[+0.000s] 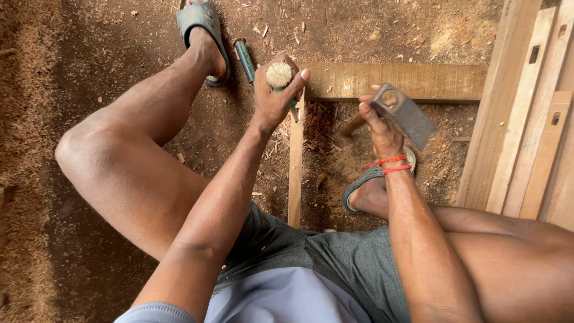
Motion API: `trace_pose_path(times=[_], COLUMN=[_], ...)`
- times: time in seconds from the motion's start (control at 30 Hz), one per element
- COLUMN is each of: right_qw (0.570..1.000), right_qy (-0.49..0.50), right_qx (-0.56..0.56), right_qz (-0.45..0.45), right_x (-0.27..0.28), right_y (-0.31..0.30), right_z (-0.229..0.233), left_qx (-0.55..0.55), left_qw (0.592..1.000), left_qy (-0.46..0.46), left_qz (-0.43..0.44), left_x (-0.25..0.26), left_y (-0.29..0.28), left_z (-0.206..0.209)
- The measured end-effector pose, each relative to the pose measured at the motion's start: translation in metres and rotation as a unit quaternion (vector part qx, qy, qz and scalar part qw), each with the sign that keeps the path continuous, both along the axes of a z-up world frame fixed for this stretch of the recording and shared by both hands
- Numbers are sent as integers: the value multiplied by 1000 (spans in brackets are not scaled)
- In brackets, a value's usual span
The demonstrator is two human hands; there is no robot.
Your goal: The person uses a chisel and an adze to carve out a rectangular mortise hole in a wooden beam while sitting on the floor.
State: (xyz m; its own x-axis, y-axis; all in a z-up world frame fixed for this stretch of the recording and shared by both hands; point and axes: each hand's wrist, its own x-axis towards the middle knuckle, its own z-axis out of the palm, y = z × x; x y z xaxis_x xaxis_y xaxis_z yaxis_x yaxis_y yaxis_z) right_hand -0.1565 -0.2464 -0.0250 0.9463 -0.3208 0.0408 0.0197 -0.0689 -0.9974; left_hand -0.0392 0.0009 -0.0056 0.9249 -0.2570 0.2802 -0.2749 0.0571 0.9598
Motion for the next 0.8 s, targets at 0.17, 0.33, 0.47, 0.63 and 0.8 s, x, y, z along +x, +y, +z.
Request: trace_pose_path(times=[0.17,0.33,0.47,0.63,0.8], right_qw=[980,963,850,834,841], right_qy=[17,-96,-164,-161,-217], right_qx=[-191,-222,-486,-492,-479], right_qz=[54,120,124,193,128], right_x=[12,35,30,46,30], right_y=[17,33,47,76,68], right_z=[46,146,177,156,192], left_qx=[57,107,8,131,222], left_qw=[997,992,992,978,965], left_qy=[32,20,-57,101,3], left_qz=[-32,-66,-109,-129,-140], left_x=[1,2,-9,-8,-19], left_y=[-2,-24,-29,-30,-23], left_z=[3,15,7,-31,-64])
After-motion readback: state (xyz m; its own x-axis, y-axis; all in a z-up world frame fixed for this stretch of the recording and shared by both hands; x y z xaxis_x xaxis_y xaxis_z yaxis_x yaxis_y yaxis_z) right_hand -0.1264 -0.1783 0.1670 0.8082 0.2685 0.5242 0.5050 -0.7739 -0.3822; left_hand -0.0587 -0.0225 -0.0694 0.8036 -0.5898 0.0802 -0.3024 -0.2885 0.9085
